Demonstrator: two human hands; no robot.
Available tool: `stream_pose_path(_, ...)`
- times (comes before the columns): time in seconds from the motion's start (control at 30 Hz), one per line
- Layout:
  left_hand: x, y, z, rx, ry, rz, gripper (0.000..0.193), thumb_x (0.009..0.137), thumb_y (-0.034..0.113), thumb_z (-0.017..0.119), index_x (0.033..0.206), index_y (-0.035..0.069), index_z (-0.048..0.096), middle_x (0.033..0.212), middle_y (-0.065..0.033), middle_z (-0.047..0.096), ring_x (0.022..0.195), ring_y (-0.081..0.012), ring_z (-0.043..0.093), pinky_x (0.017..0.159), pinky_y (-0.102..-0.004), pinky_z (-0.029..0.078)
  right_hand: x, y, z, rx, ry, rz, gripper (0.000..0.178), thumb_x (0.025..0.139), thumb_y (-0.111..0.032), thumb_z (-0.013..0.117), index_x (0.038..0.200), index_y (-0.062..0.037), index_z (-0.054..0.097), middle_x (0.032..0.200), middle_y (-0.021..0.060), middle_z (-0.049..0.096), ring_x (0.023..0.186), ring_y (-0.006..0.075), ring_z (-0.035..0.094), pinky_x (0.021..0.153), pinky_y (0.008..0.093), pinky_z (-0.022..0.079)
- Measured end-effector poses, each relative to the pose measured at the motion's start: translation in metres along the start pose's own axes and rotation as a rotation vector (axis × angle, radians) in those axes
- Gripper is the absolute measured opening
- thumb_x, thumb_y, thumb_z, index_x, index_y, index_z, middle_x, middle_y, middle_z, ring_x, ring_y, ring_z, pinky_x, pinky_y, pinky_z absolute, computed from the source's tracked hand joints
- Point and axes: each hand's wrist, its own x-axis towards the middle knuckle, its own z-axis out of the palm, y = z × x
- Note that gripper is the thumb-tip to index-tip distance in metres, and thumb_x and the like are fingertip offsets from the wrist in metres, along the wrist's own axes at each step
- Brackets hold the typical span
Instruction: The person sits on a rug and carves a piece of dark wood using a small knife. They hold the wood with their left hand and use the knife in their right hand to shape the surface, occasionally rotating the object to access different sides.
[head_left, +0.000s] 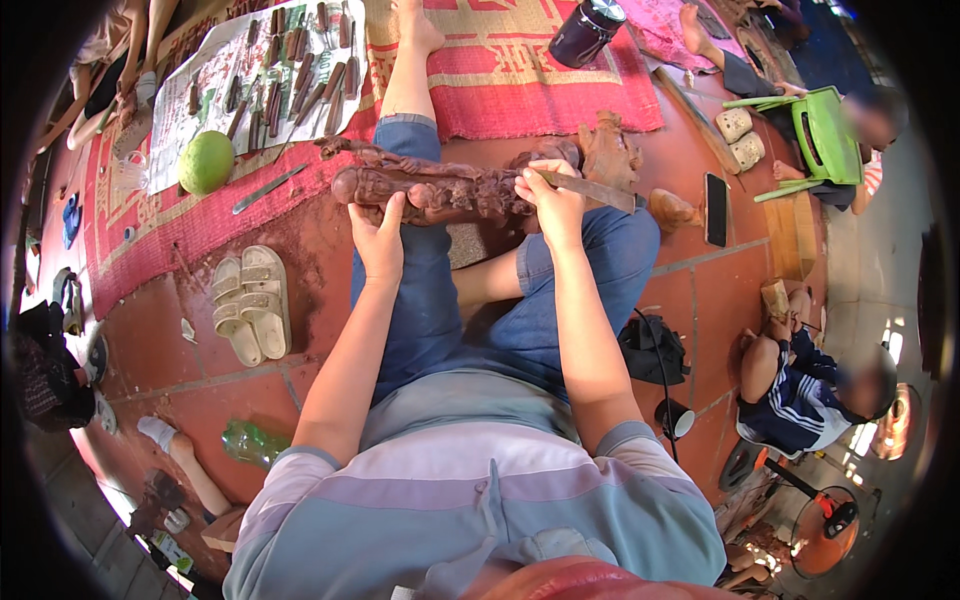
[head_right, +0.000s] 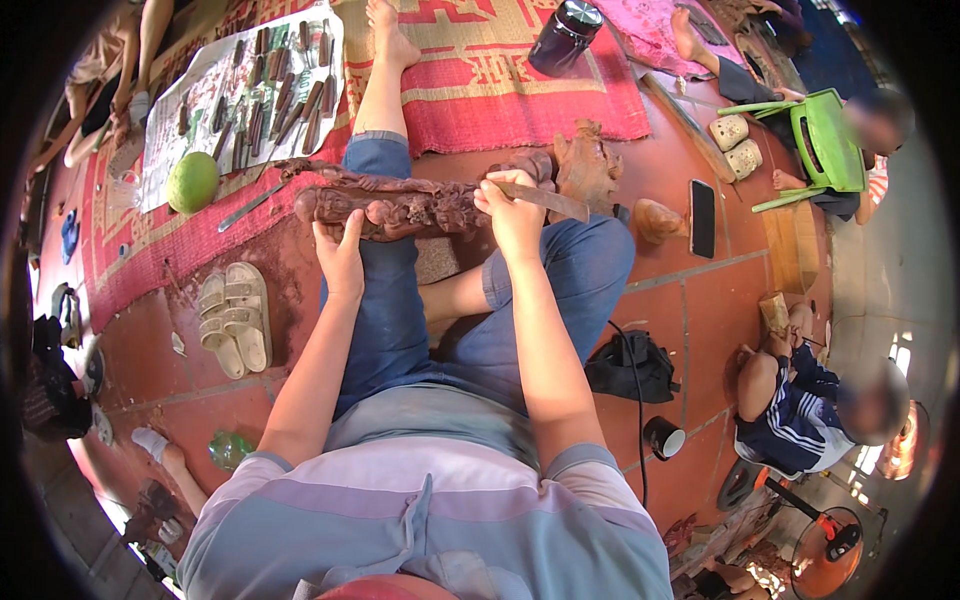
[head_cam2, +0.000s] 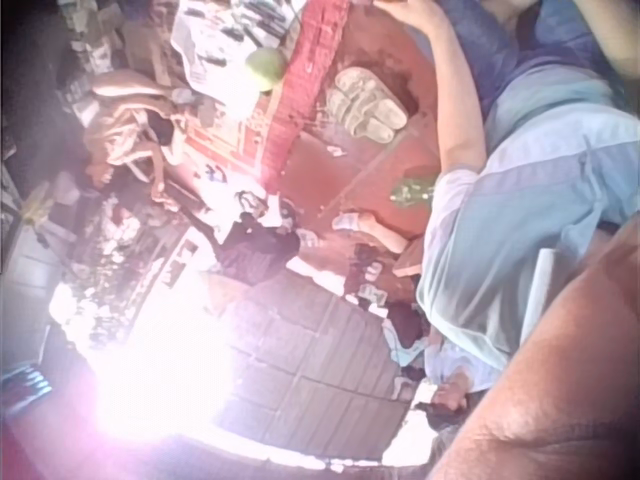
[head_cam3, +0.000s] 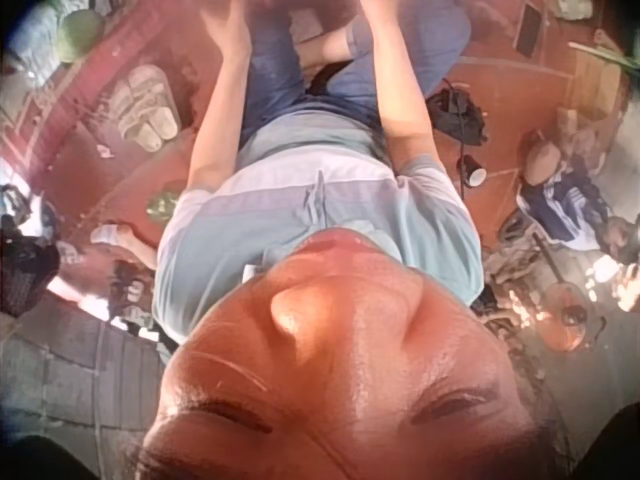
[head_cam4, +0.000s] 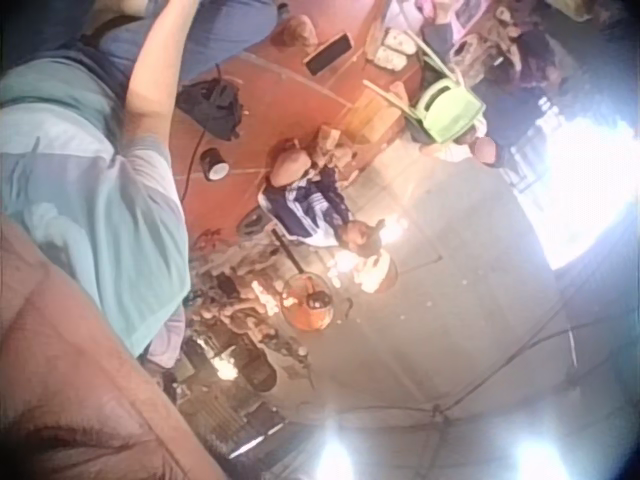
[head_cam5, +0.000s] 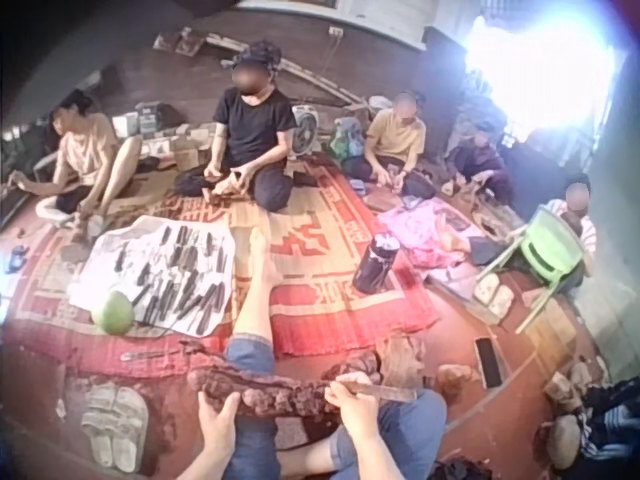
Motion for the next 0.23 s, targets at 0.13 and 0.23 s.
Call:
stream_pose_path(0.13,-0.001,0.003,0.001,0.028,0.010,-0.022,0.037,0.085,0.008,0.066,0.116,0.001,0.046,0.112,-0.0064,0.056,0.103,-0.0132,0.053,0.093,-0.0274,0.040,-0.006,0.012,0.001,0.013,0.002,-0.029,0.008,0.086,0.001,0.060,0.094,0.0016,0.058,0.086,0.0083,0.063,0.074,0.0139,0.064,0.068,0.0259,0.056)
stream_pose_path(0.23,0.001,-0.001,-0.001,-0.004,0.001,-0.010,0.039,0.085,0.009,0.067,0.116,0.001,0.045,0.113,-0.0071,0.056,0.104,-0.0143,0.054,0.094,-0.0280,0.040,-0.010,0.016,0.004,-0.067,-0.044,-0.064,0.012,0.086,0.001,0.060,0.097,0.0013,0.058,0.088,0.0092,0.064,0.075,0.0142,0.065,0.068,0.0263,0.055)
